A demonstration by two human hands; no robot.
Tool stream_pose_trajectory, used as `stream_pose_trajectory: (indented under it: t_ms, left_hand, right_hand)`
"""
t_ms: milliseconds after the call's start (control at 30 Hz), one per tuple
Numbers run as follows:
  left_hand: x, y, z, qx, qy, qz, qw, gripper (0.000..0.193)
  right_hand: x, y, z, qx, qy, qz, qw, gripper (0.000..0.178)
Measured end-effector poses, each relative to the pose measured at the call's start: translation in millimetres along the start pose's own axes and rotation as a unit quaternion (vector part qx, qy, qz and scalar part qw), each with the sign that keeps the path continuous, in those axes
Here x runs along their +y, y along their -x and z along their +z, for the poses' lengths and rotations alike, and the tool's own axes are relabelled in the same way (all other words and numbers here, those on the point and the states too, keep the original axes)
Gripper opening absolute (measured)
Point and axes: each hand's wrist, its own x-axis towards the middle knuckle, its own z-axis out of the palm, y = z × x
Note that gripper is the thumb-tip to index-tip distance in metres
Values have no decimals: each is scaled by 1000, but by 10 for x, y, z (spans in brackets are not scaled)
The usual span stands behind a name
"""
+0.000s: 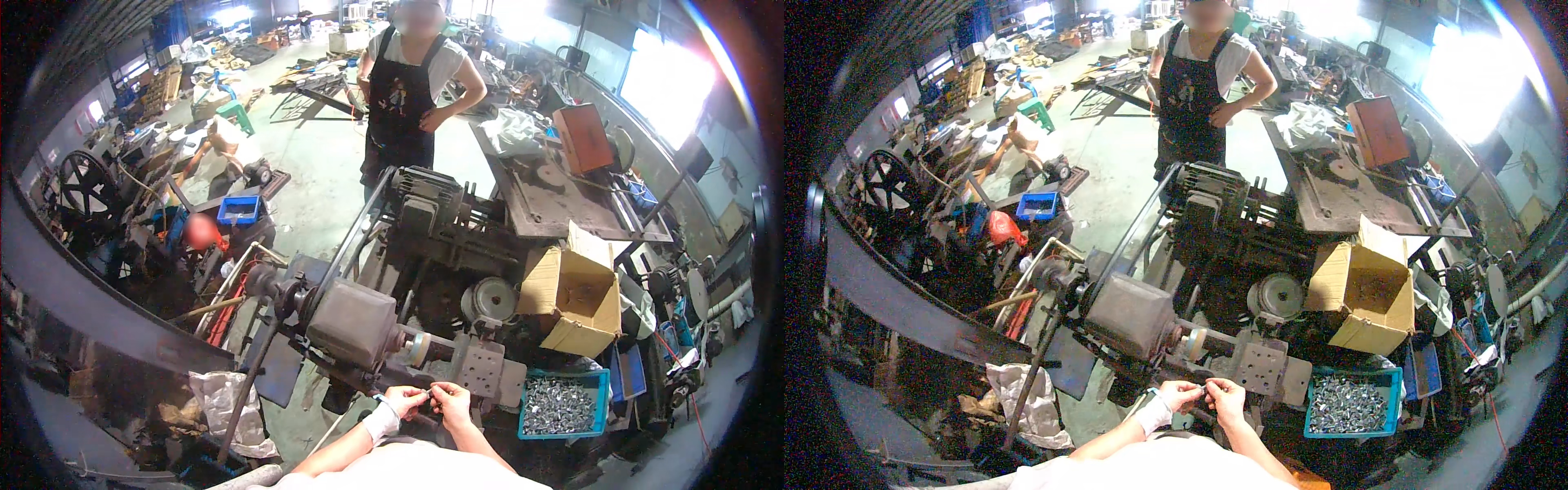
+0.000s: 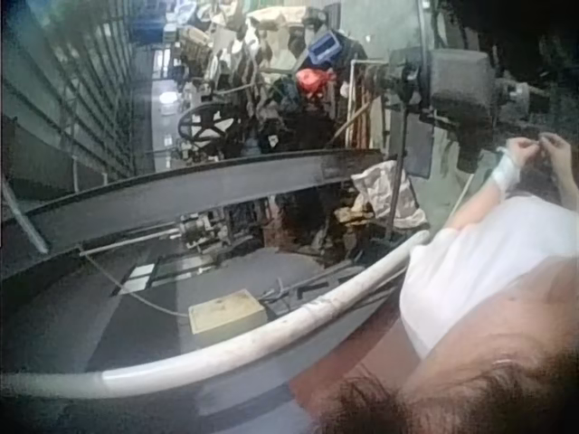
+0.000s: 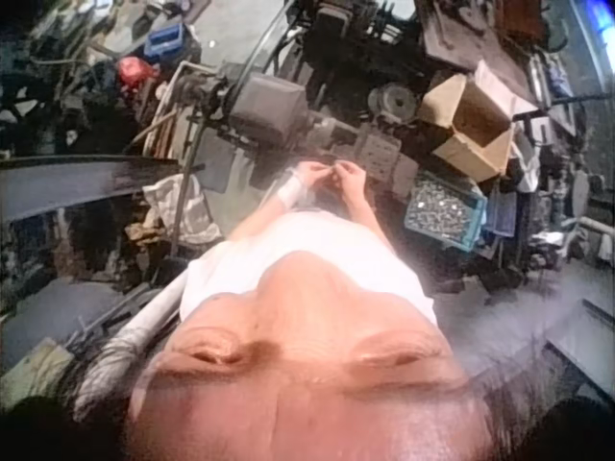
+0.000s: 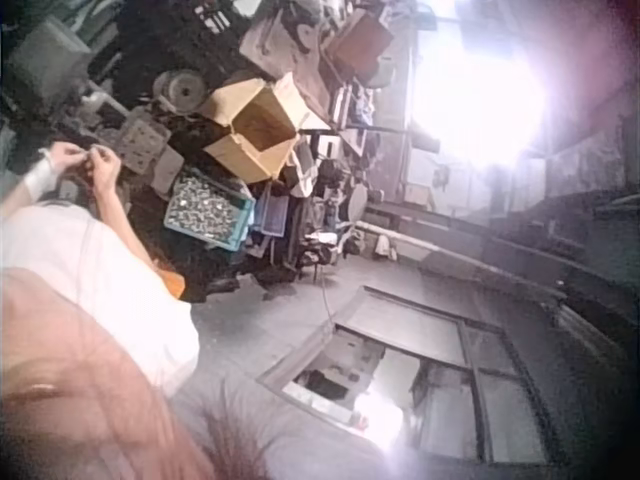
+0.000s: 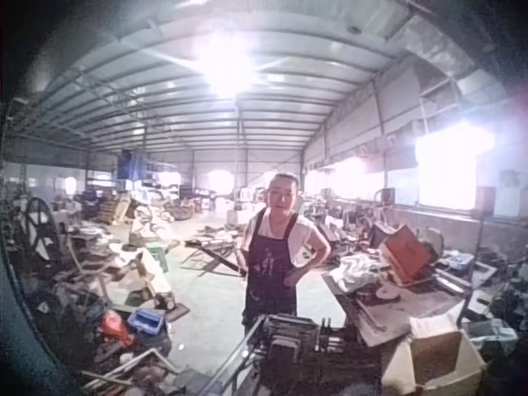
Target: The person picks small metal parts from a blue bin and grinds them against a rotating bench grinder wheel. They handle the parts one by one, rotating them to grind different edges, and then place the finished pieces into a cardboard box. The process is repetitive and continuous throughout the clip.
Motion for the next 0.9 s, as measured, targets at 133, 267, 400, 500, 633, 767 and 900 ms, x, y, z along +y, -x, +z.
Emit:
stream_pose_trajectory:
  t_ms: [133, 267, 400, 500, 633, 767, 900]
  left_hand:
    - [-13, 16, 2, 17, -15, -3, 1000, 19]
    - [-7, 24, -1, 15, -17, 1, 1000, 20]
    - [-44, 16, -22, 16, -20, 0, 1000, 20]
    - [-45, 19, -12, 16, -23, -2, 1000, 19]
    - [-25, 42, 0, 25, -21, -4, 999, 18]
    - [-54, 29, -6, 22, -3, -2, 1000, 17]
    - [-81, 8, -19, 17, -3, -1, 1000, 18]
  right_hand:
    - [-1, 26, 11, 1, 3, 4, 1000, 13]
    - [-5, 35, 26, 8, 9, 9, 1000, 13]
    - [-11, 56, 42, 12, 11, 7, 1000, 14]
    - [16, 46, 18, 10, 9, 2, 1000, 14]
    - [-3, 66, 42, 15, 12, 15, 1000, 14]
    - [2, 69, 45, 12, 2, 13, 1000, 13]
    - [-3, 75, 45, 6, -5, 13, 1000, 13]
